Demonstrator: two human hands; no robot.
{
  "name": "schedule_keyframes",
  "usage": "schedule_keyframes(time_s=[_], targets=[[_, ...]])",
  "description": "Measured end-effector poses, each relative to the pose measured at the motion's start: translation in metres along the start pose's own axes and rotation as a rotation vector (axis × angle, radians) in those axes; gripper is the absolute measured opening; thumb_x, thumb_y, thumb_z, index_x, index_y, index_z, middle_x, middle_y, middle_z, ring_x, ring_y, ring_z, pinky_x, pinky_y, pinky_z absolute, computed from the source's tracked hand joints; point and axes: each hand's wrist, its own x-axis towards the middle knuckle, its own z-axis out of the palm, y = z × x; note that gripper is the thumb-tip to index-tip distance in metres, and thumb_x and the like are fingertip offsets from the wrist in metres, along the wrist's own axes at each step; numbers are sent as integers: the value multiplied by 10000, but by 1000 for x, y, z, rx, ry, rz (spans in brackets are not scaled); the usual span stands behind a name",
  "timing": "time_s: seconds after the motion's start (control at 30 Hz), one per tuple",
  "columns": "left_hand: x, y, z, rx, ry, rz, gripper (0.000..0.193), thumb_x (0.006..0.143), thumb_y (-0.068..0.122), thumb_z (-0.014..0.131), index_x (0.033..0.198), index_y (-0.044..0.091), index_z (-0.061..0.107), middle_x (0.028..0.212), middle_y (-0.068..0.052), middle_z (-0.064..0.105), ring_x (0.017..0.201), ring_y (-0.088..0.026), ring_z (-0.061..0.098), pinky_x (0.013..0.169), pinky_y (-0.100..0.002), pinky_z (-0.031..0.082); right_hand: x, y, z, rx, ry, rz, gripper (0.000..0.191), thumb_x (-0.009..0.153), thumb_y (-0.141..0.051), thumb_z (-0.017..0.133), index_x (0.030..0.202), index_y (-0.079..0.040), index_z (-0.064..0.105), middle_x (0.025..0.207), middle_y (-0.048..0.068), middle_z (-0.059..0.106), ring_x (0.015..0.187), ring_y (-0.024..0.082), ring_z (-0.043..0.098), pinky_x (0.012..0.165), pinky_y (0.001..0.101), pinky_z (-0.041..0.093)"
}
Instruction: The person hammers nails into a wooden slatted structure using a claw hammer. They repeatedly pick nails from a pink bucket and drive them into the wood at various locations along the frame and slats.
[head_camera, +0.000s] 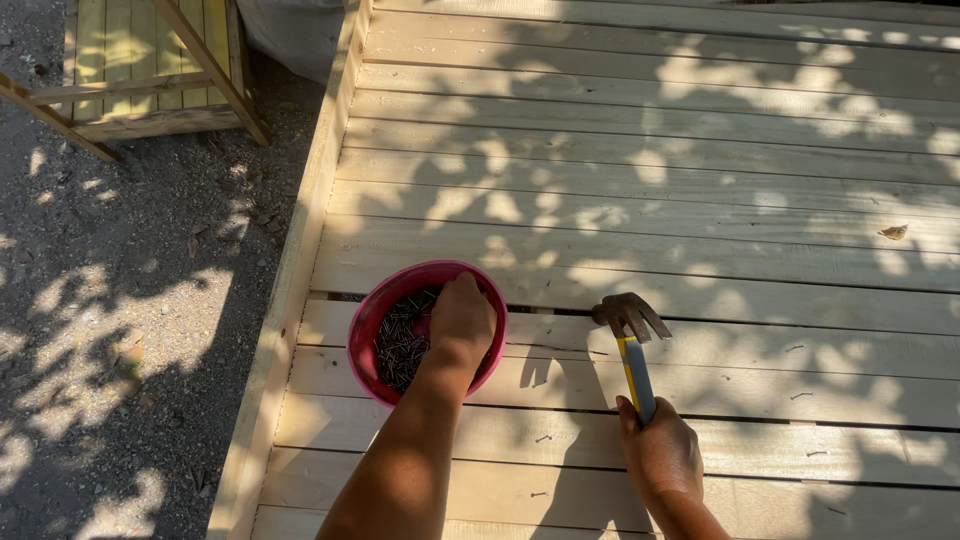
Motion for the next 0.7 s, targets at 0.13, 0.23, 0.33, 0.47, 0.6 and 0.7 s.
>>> schedule_keyframes(time_s=[0.13,0.23,0.33,0.47,0.6,0.7], targets=[[-15,2,-21,440,-114,181,294,867,58,693,1144,-32,652,1267,-216,600,1113,-325,688,933,-323,586,1,1,7,2,-3,5,482,1005,-571,538,996,-109,676,822,116,759,778,271,751,760,448,583],[-26,2,-36,-273,-116,-270,210,997,44,564,1184,20,655,1181,-251,689,1133,-373,685,925,-387,592,3,-1,11,-4,-7,-14,463,998,-558,551,994,-111,673,824,108,759,777,266,753,758,447,592],[-39,8,-46,-460,-114,-384,288,978,-28,522,1243,38,615,1207,-228,681,1108,-345,712,888,-380,620,2,1,2,-1,-21,-39,464,1005,-554,547,996,-104,664,836,110,759,774,259,757,754,438,601],[-48,2,-45,-589,57,-273,343,906,-67,543,1188,52,696,1159,-165,718,1037,-295,725,902,-374,590,1,-1,0,13,-61,-36,452,1007,-544,541,995,-105,651,845,100,759,775,248,764,756,434,614],[-56,0,-45,-664,184,-225,272,896,-37,570,1090,46,743,1067,-163,761,976,-283,749,886,-381,588,-1,0,0,6,-73,-24,456,1017,-548,526,980,-112,655,846,95,758,791,249,760,777,438,606],[-58,3,-44,-684,246,-215,192,928,32,597,1023,51,764,997,-166,776,917,-290,768,863,-376,593,5,0,1,9,-82,-30,457,1018,-547,523,973,-114,663,848,93,759,798,254,762,788,440,604]])
